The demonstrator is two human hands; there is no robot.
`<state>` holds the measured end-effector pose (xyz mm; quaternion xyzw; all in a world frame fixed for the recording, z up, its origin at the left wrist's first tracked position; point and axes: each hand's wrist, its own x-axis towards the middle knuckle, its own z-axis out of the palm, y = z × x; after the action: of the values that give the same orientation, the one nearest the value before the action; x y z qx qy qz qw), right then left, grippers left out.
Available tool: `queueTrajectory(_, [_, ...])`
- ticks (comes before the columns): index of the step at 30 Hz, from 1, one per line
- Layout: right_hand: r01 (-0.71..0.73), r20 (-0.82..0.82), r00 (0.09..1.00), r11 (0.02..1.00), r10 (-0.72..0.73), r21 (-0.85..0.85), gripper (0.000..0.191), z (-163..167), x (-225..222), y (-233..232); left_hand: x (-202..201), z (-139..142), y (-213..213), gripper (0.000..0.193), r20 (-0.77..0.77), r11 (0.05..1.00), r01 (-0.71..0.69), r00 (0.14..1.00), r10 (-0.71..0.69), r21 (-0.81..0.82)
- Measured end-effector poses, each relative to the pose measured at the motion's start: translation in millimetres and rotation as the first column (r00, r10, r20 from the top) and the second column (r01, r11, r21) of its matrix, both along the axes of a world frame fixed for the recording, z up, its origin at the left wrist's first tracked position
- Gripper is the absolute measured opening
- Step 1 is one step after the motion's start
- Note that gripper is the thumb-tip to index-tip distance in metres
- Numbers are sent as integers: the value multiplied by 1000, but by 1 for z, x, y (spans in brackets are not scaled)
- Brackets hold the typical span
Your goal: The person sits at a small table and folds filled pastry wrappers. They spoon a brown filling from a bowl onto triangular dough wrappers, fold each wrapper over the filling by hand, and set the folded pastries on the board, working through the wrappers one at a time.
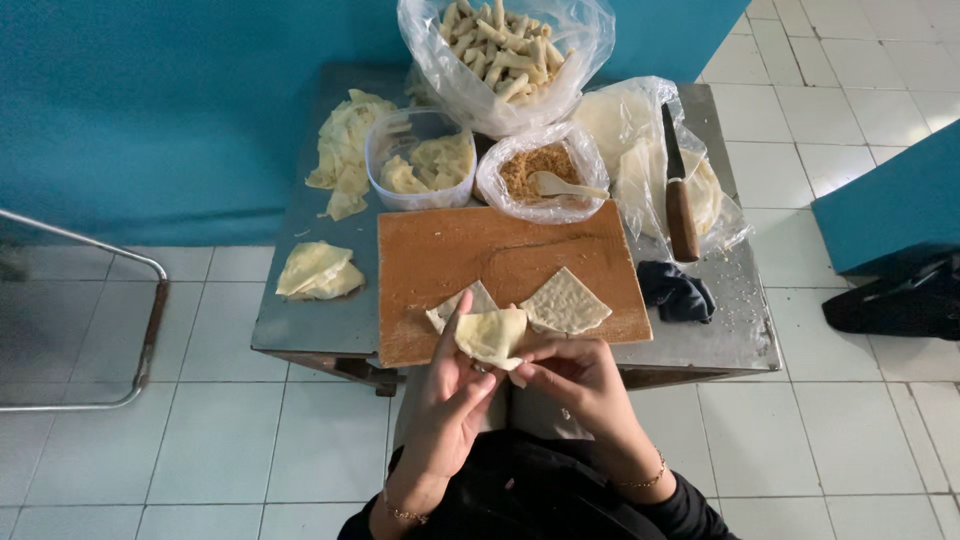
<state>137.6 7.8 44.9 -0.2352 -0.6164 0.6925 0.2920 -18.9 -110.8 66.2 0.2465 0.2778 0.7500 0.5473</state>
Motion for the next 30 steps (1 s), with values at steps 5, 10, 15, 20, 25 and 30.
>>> queueTrajectory(5, [-35, 34, 999, 999, 36, -25, 14, -9, 7, -1, 7, -10, 5, 78, -71, 991, -121, 991, 117, -51])
queueTrajectory(10, [-121, -12, 993, 991, 120, -57, 12, -3, 15, -6, 11, -18, 2, 56, -148, 966, -218, 969, 197, -143])
queueTrajectory(15, [-146, -94, 987, 961, 127, -234, 20, -1, 14, -13, 16, -23, -3, 46, -327, 925, -355, 898, 296, -135])
queueTrajectory(20, [-108, -296, 955, 920, -9, -376, 28, -3, 17, -20, 22, -18, -13, 34, -837, 791, -611, 450, 311, -35])
queueTrajectory(25, [-18, -241, 970, 980, -31, -198, 33, 2, 27, -26, 26, -16, -20, 18, -742, 927, -317, 568, 356, 202])
queueTrajectory(30, [-5, -292, 955, 981, -53, -195, 40, 10, 29, -33, 35, -30, -18, 13, -437, 970, -242, 875, 209, -20])
